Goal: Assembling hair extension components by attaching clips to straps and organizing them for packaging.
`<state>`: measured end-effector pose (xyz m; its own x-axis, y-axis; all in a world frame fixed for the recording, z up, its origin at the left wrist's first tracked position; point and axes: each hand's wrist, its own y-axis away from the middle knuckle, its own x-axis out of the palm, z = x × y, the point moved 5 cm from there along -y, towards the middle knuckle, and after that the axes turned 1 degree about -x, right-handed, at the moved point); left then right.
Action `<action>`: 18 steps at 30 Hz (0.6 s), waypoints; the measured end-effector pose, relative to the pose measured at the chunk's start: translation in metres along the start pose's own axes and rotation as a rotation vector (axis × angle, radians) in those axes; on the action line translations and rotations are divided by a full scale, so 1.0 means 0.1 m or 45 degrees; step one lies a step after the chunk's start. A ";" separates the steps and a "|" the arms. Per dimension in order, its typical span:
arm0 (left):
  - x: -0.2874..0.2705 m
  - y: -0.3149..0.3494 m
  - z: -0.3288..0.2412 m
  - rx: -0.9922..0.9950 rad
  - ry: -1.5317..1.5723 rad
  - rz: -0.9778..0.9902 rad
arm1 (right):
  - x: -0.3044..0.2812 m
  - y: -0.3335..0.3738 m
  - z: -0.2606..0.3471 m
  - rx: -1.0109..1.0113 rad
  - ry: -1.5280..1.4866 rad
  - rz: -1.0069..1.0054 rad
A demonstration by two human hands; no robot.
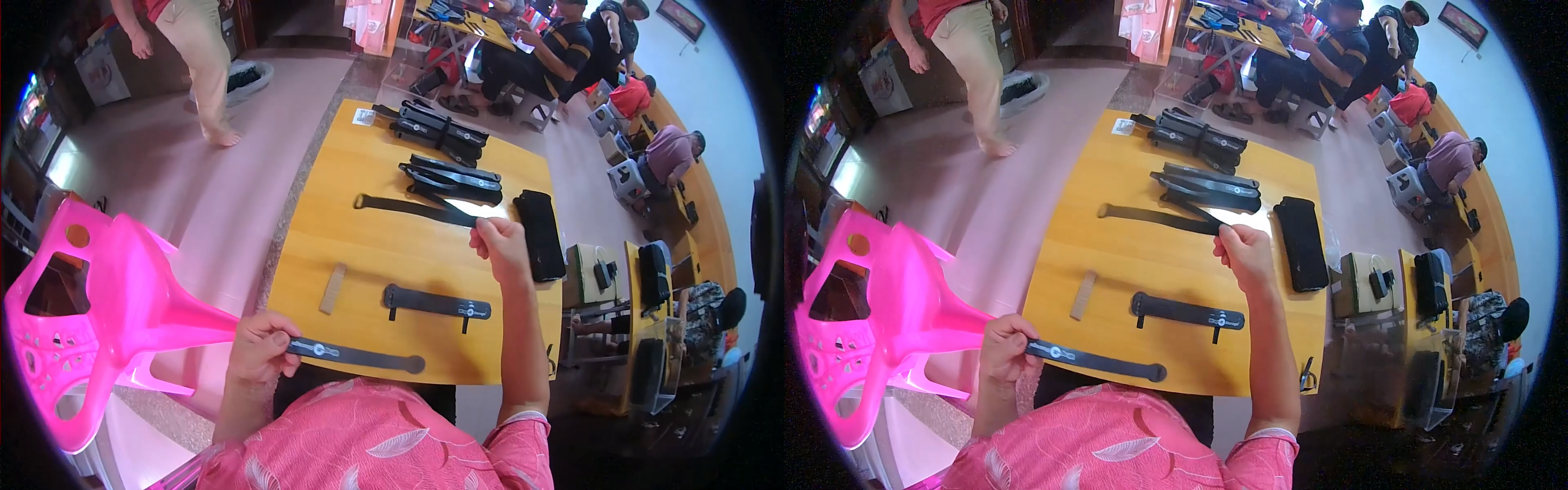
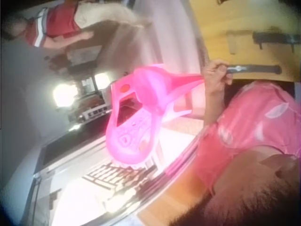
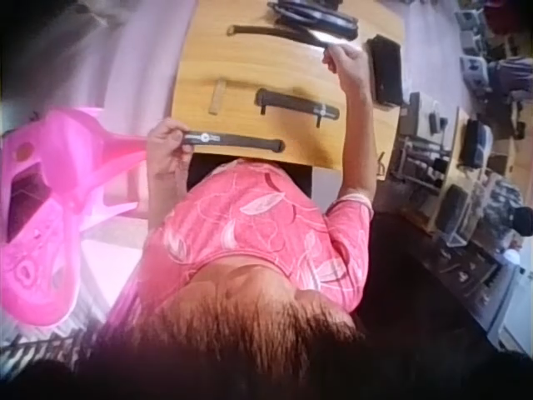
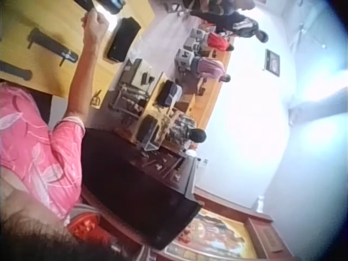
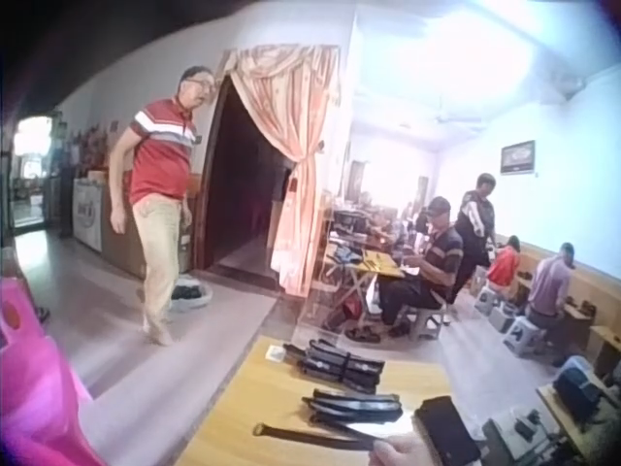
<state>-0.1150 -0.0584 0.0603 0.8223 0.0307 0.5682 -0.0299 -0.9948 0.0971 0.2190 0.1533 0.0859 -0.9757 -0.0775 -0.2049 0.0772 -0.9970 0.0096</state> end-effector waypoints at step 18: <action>0.30 -0.15 0.36 -0.311 -0.229 0.139 | -0.49 -0.09 -0.84 0.127 1.302 -0.387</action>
<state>-0.0697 -0.0459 0.0465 0.8934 -0.1143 0.4345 -0.2413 -0.9379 0.2493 0.2829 0.1669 0.0139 -0.3123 0.1705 -0.9346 -0.2025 -0.9731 -0.1098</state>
